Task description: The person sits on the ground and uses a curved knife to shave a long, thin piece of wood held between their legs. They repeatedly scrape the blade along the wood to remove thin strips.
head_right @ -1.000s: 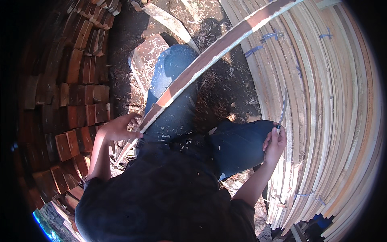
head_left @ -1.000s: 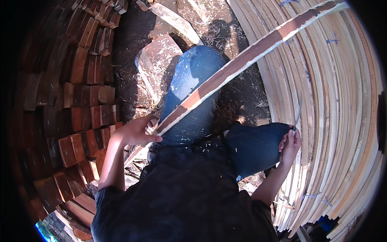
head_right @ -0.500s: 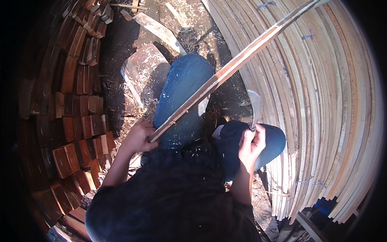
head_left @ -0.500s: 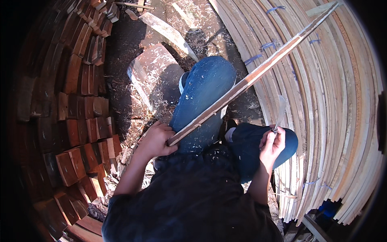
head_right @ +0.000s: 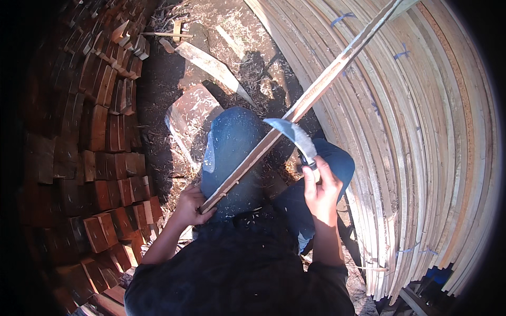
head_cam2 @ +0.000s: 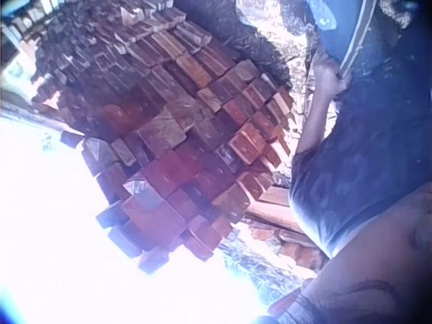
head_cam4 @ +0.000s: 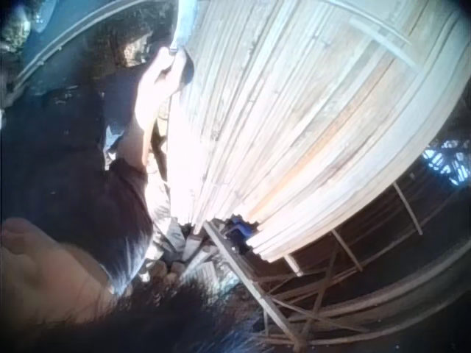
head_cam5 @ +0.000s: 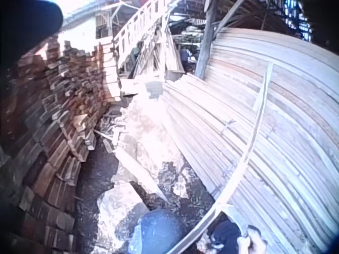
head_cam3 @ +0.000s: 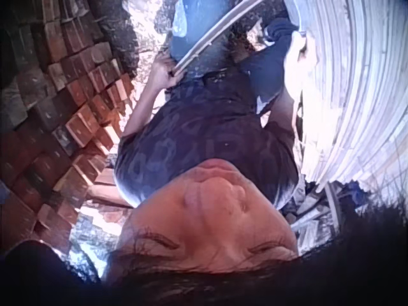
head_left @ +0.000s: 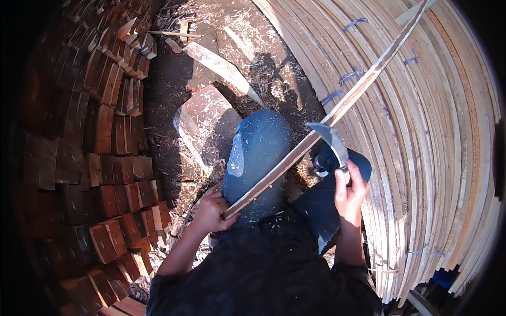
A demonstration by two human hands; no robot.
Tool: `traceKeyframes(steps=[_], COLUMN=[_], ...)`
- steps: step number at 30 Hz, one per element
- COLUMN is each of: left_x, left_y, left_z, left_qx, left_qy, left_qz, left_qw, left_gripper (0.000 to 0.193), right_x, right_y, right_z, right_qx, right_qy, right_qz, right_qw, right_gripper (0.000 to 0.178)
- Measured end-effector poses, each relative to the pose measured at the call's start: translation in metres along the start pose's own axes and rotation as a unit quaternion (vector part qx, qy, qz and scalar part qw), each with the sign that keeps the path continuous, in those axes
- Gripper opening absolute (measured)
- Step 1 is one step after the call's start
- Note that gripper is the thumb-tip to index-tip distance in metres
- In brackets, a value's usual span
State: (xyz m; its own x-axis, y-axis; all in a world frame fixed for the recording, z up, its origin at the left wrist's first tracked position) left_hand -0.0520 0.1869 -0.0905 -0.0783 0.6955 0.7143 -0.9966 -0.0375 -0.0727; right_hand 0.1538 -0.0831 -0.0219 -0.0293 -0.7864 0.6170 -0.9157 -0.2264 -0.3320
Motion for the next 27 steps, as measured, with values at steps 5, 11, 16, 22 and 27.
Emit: traceKeyframes(steps=[5,11,16,22,27], left_x=[-0.01,-0.022,-0.024,-0.026,-0.024], left_y=[0.007,-0.001,-0.001,0.005,0.003], left_z=[-0.004,0.002,0.007,-0.001,0.002], left_qx=[0.023,0.012,0.014,0.022,0.019], left_qy=[0.028,0.068,0.052,0.057,0.063], left_qz=[0.007,0.048,0.048,0.041,0.044], left_qw=[0.999,0.997,0.997,0.997,0.997], left_gripper=[0.025,0.036,0.037,0.034,0.034], right_x=[0.066,0.016,0.012,0.02,0.022], right_y=[-0.045,-0.006,0.011,0.015,0.015], right_z=[0.034,-0.032,-0.021,-0.012,-0.013], right_qx=[-0.161,-0.011,-0.018,-0.001,0.0], right_qy=[-0.038,-0.071,-0.031,-0.053,-0.011], right_qz=[0.149,-0.151,-0.116,-0.128,-0.115], right_qw=[0.975,0.986,0.993,0.99,0.993], right_gripper=[0.026,0.027,0.028,0.028,0.029])
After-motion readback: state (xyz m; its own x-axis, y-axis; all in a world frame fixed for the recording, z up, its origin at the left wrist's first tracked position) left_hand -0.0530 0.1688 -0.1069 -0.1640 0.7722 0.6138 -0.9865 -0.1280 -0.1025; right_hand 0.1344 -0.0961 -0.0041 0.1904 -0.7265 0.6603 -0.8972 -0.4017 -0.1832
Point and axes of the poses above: each hand's wrist, its own y-axis away from the middle knuckle, its own x-axis out of the back of the hand, z = x × y, the point moved 4 cm from there along -y, towards the middle knuckle, and after that the axes turned 4 degrees about z, right-handed, at the moved point
